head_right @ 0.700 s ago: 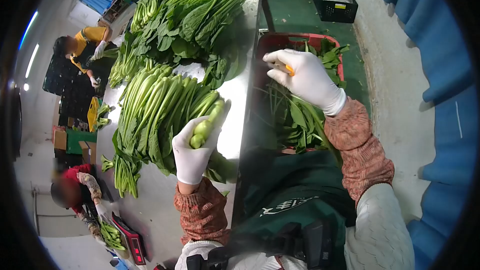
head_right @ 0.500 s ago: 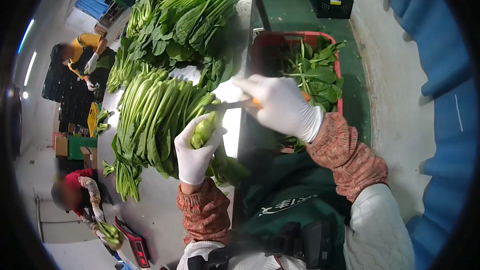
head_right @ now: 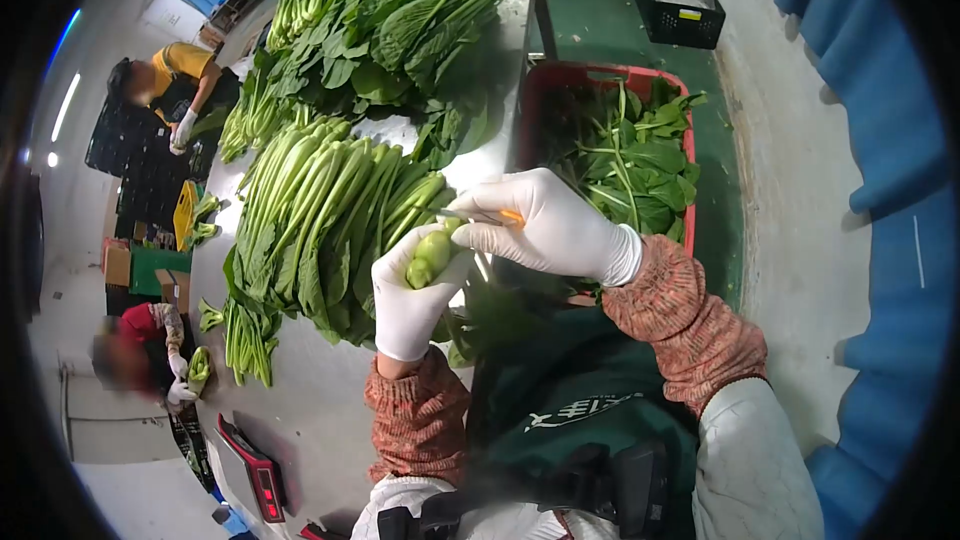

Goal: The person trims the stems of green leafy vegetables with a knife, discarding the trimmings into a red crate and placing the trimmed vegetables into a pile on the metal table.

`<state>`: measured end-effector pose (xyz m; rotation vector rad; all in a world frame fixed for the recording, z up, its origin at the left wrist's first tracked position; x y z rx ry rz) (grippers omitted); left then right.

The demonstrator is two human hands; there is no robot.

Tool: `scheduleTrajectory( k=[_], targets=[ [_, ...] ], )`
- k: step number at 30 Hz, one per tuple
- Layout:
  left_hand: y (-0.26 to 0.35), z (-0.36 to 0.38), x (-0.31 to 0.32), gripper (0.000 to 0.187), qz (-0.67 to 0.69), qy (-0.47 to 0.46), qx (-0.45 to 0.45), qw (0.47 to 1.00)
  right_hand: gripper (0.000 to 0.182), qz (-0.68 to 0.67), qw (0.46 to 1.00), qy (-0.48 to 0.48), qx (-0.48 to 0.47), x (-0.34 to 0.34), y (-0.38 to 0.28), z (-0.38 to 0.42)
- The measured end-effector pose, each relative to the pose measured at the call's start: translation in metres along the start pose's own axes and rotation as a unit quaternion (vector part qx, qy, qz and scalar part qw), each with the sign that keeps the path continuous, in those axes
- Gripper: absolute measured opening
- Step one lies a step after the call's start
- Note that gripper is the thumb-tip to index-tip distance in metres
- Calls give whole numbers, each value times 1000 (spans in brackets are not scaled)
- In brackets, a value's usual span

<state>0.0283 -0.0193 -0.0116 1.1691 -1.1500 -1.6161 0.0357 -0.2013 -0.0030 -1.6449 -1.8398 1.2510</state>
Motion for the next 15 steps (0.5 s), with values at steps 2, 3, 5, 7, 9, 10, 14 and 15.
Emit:
scheduleTrajectory(
  k=[2, 3, 5, 7, 9, 10, 14, 15],
  targets=[
    [-6, 4, -6, 21, -35, 19, 11, 999, 24, 62, 997, -4, -36, 4, -10, -6],
    [-2, 8, -10, 22, -79, 47, 79, 993, 22, 80, 995, -8, -62, 6, -14, -7],
    [8, 17, -17, 24, -172, 92, 171, 966, 21, 98, 993, -35, -55, 9, -21, -9],
    [21, 30, -28, 27, -267, 126, 217, 930, 19, 111, 991, -64, -46, 12, -19, -9],
    [28, 43, -44, 26, -297, 173, 193, 919, 17, 141, 984, -104, -32, 11, -9, -8],
    [31, 49, -58, 24, -303, 203, 190, 912, 15, 158, 982, -86, -55, 5, 5, -9],
    [15, 72, -108, 17, -246, 271, 118, 923, 33, 149, 980, -5, 135, -33, 117, 2],
    [11, 76, -113, 17, -221, 264, 111, 932, 38, 61, 972, 79, 213, -43, 138, 1]
  ],
)
Point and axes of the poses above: each hand's wrist, its own z-axis away from the middle knuckle, its own x-axis out of the palm, y = z × x, the point moved 3 cm from there along -z, towards the middle knuckle, and after that the axes turned 12 degrees about -x, right-handed, at the moved point
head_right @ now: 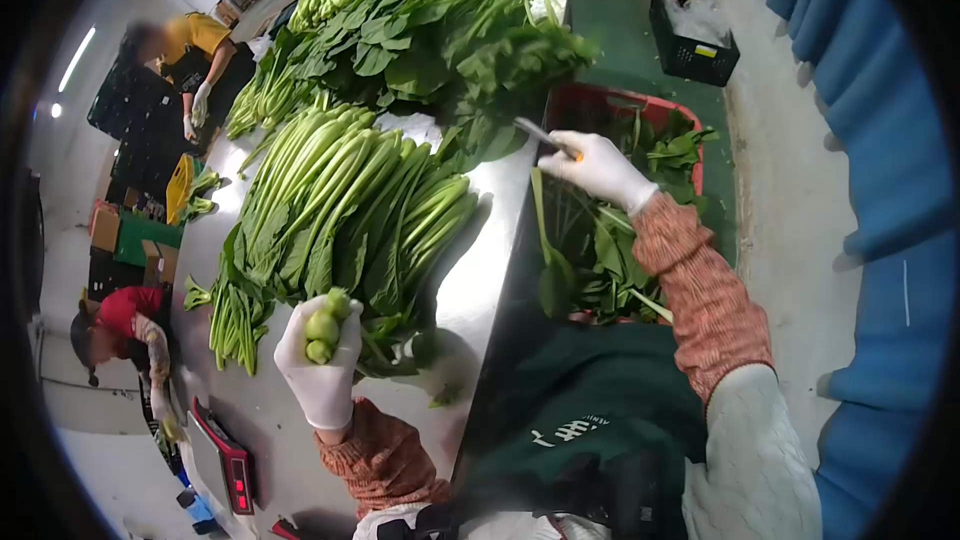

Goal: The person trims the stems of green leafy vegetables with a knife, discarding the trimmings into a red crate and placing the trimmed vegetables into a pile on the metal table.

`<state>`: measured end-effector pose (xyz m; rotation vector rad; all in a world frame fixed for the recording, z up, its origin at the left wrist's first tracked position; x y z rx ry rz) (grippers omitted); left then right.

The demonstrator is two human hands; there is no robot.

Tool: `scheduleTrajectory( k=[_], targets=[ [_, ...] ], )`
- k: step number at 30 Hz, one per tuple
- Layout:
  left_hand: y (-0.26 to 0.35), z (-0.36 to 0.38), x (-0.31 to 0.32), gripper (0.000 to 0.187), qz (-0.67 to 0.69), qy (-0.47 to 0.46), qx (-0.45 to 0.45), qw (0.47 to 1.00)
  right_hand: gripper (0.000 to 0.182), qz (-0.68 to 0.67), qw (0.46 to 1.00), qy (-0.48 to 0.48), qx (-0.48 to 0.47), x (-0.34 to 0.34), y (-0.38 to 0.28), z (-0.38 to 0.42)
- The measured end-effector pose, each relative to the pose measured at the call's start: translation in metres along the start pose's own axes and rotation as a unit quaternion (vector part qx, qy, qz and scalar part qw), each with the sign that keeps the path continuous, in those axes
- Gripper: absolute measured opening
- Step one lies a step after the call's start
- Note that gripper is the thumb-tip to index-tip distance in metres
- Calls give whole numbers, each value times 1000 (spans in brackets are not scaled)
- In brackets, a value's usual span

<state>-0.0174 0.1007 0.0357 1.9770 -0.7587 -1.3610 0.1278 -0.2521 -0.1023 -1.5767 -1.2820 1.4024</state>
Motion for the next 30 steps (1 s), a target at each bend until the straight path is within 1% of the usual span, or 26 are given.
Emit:
scheduleTrajectory(
  k=[1, 2, 3, 4, 5, 6, 8, 9, 10, 11, 13, 14, 15, 16, 17, 18, 20, 21, 22, 23, 24, 25, 26, 27, 29, 30],
  targets=[
    [-4, 2, -2, 18, 27, -8, -12, 1000, 45, -95, 990, 60, 88, -9, 20, -11],
    [-7, 5, -2, 18, 62, -3, -41, 997, 44, -246, 943, 170, 149, -25, 53, -30],
    [-9, 8, 2, 19, 100, 1, -69, 993, 44, -385, 859, 274, 199, -43, 90, -49],
    [-4, 9, 3, 19, 102, -4, -94, 990, 50, -386, 821, 359, 220, -54, 117, -66],
    [-1, 9, 3, 18, 79, -7, -91, 993, 52, -368, 853, 320, 187, -65, 147, -80],
    [-4, 8, 2, 17, 88, -16, -97, 991, 49, -305, 879, 318, 181, -65, 185, -106],
    [0, -2, 5, 17, 87, -26, -117, 989, 43, -234, 895, 300, 234, -44, 227, -141],
    [3, -7, 7, 17, 84, -35, -133, 987, 38, -219, 884, 287, 296, -27, 244, -136],
    [5, -10, 12, 18, 82, -50, -150, 984, 30, -219, 885, 279, 301, -22, 206, -115],
    [8, -14, 19, 18, 80, -68, -160, 981, 35, -250, 885, 255, 300, -16, 208, -99],
    [16, -27, 43, 18, 96, -101, -167, 976, 34, -328, 881, 229, 254, -8, 226, -63],
    [23, -32, 57, 19, 133, -123, -195, 964, 34, -311, 883, 227, 269, -8, 235, -44],
    [26, -37, 70, 19, 147, -159, -177, 960, 33, -295, 886, 222, 282, -7, 244, -27],
    [29, -42, 82, 20, 162, -195, -160, 954, 31, -285, 878, 240, 301, -13, 250, -7],
    [32, -46, 92, 20, 176, -229, -143, 947, 23, -269, 862, 277, 330, -18, 269, 9],
    [34, -51, 98, 17, 187, -271, -103, 939, 21, -237, 849, 305, 360, -26, 280, 22],
    [25, -61, 104, 15, 284, -297, -43, 911, 18, -149, 831, 355, 402, -40, 305, 43],
    [23, -64, 108, 16, 331, -305, -14, 893, 19, -122, 823, 382, 402, -48, 301, 49],
    [24, -67, 114, 22, 381, -307, -15, 872, 20, -77, 831, 380, 398, -56, 300, 53],
    [27, -68, 119, 25, 396, -301, -55, 866, 20, -33, 838, 377, 393, -63, 297, 56],
    [33, -67, 124, 27, 409, -292, -96, 859, 27, 36, 855, 362, 370, -69, 288, 56],
    [35, -67, 129, 30, 421, -283, -137, 851, 27, 162, 867, 323, 342, -76, 283, 53],
    [29, -68, 133, 30, 438, -297, -153, 835, 25, 220, 865, 336, 303, -80, 278, 52],
    [27, -69, 140, 29, 447, -306, -163, 825, 25, 277, 857, 346, 262, -86, 254, 47],
    [25, -71, 157, 28, 465, -324, -181, 804, 23, 301, 847, 403, 170, -99, 236, 36],
    [21, -70, 164, 27, 453, -331, -192, 805, 25, 294, 856, 395, 157, -107, 227, 29]
  ],
)
Point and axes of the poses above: each hand's wrist, its own z-axis away from the middle knuckle, its own x-axis out of the palm, y = z × x, the point moved 3 cm from there along -z, towards the middle knuckle, and after that the axes turned 12 degrees about -x, right-handed, at the moved point
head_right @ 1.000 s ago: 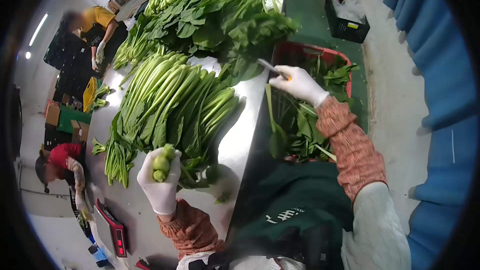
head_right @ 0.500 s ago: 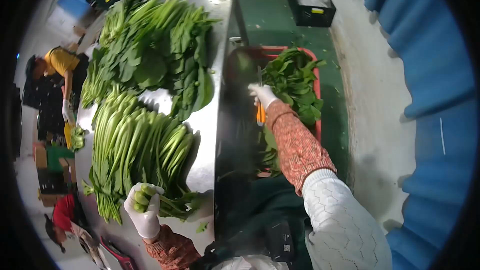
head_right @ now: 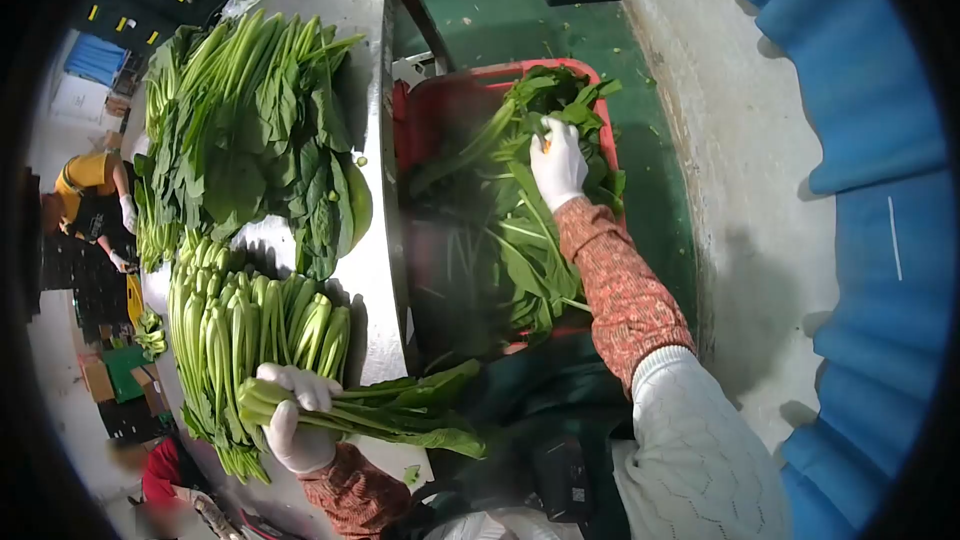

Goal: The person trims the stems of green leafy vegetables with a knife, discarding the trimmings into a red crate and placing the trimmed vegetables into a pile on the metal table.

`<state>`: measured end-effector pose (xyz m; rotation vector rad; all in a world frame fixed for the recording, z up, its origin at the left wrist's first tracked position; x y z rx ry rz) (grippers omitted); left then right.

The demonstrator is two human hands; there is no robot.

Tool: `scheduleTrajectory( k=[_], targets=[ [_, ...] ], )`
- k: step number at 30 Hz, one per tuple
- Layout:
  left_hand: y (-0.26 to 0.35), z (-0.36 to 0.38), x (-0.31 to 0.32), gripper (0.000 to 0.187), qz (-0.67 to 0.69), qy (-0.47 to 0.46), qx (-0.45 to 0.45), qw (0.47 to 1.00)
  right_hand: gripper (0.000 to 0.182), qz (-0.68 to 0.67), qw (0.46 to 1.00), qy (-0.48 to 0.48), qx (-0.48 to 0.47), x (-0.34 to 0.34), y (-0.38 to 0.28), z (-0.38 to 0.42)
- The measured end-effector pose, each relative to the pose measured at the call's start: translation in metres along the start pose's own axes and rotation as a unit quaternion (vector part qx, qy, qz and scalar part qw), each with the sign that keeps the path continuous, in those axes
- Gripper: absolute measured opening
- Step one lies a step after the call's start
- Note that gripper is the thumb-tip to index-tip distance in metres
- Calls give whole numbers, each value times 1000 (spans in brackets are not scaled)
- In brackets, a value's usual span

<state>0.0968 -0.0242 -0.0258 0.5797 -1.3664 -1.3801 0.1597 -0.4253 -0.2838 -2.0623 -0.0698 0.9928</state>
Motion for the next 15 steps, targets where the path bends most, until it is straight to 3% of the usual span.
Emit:
scheduleTrajectory(
  k=[3, 5, 7, 8, 9, 11, 15],
  targets=[
    [-13, -13, 14, 27, 65, 16, -13, 998, 31, 7, 991, -86, -100, 10, -15, -18],
    [-23, -19, 17, 27, 52, 14, -33, 998, 44, 54, 966, -192, -167, 32, -17, -20],
    [-29, -22, 25, 26, 13, 26, -42, 999, 50, 184, 904, -370, -109, 59, 2, -13],
    [-31, -23, 30, 26, -6, 57, -53, 997, 41, 200, 880, -418, -103, 75, 26, -8],
    [-33, -25, 31, 24, -17, 36, -51, 998, 29, 219, 872, -428, -90, 76, 35, -5],
    [-35, -20, 33, 21, -7, 107, -104, 989, 22, 177, 890, -412, -79, 69, 31, 0],
    [-57, -29, 23, 13, -9, 97, -189, 977, 25, 30, 934, -345, -88, 15, 16, 24]
  ],
)
Point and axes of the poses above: each hand's wrist, its own z-axis away from the middle knuckle, its own x-axis out of the palm, y = z × x, the point moved 3 cm from there along -z, towards the middle knuckle, and after that the axes turned 12 degrees about -x, right-handed, at the moved point
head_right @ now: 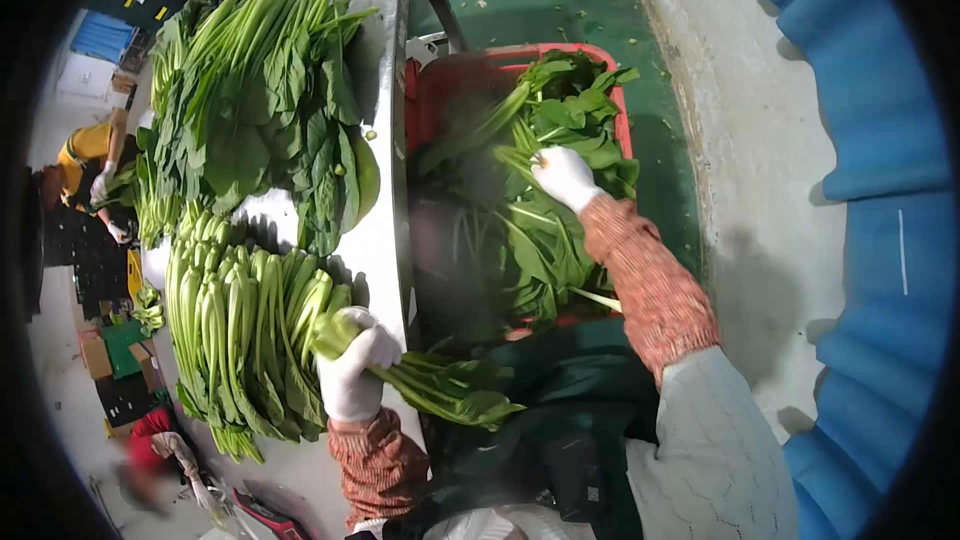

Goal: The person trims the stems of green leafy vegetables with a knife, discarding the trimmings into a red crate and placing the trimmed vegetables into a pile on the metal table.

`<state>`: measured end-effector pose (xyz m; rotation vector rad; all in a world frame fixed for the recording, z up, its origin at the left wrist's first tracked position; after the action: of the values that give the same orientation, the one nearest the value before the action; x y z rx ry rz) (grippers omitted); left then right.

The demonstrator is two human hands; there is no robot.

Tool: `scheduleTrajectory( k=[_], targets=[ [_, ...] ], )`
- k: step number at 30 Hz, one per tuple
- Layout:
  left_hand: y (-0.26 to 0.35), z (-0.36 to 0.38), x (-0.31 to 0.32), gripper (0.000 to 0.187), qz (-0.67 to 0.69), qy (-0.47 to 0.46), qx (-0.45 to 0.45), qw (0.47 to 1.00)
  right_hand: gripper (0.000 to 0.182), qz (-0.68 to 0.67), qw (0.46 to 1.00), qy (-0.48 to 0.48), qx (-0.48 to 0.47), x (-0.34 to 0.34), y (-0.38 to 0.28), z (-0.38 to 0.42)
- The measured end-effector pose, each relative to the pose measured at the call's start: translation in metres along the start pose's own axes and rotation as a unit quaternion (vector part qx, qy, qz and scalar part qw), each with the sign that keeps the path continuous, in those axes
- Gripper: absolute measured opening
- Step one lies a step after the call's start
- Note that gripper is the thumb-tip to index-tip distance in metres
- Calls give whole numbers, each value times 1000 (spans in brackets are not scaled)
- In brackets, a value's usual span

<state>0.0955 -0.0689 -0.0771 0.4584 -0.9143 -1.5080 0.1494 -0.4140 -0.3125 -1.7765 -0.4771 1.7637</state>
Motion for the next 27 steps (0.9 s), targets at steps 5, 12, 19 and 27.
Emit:
scheduleTrajectory(
  k=[5, 12, 19, 27],
  targets=[
    [-38, -45, 27, 29, 22, -2, -57, 998, 19, -305, 939, 156, -13, -59, -85, 116],
    [-59, -76, 45, 40, 210, -89, 34, 973, 38, -199, 954, 106, -197, -77, -172, 213],
    [-48, -30, 40, 31, -49, -35, 65, 996, 26, -371, 928, -3, -43, -87, -145, 209],
    [-60, -14, 56, 28, -285, -11, 169, 943, 42, 7, 979, 24, -202, -114, -184, 152]
  ],
)
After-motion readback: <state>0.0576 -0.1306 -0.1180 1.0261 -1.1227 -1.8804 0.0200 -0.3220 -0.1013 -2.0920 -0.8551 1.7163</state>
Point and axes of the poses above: each hand's wrist, its own z-axis away from the middle knuckle, its own x-axis out of the palm, y = z × x, the point moved 3 cm from there along -z, towards the middle knuckle, and after that the axes turned 12 degrees about -x, right-handed, at the moved point
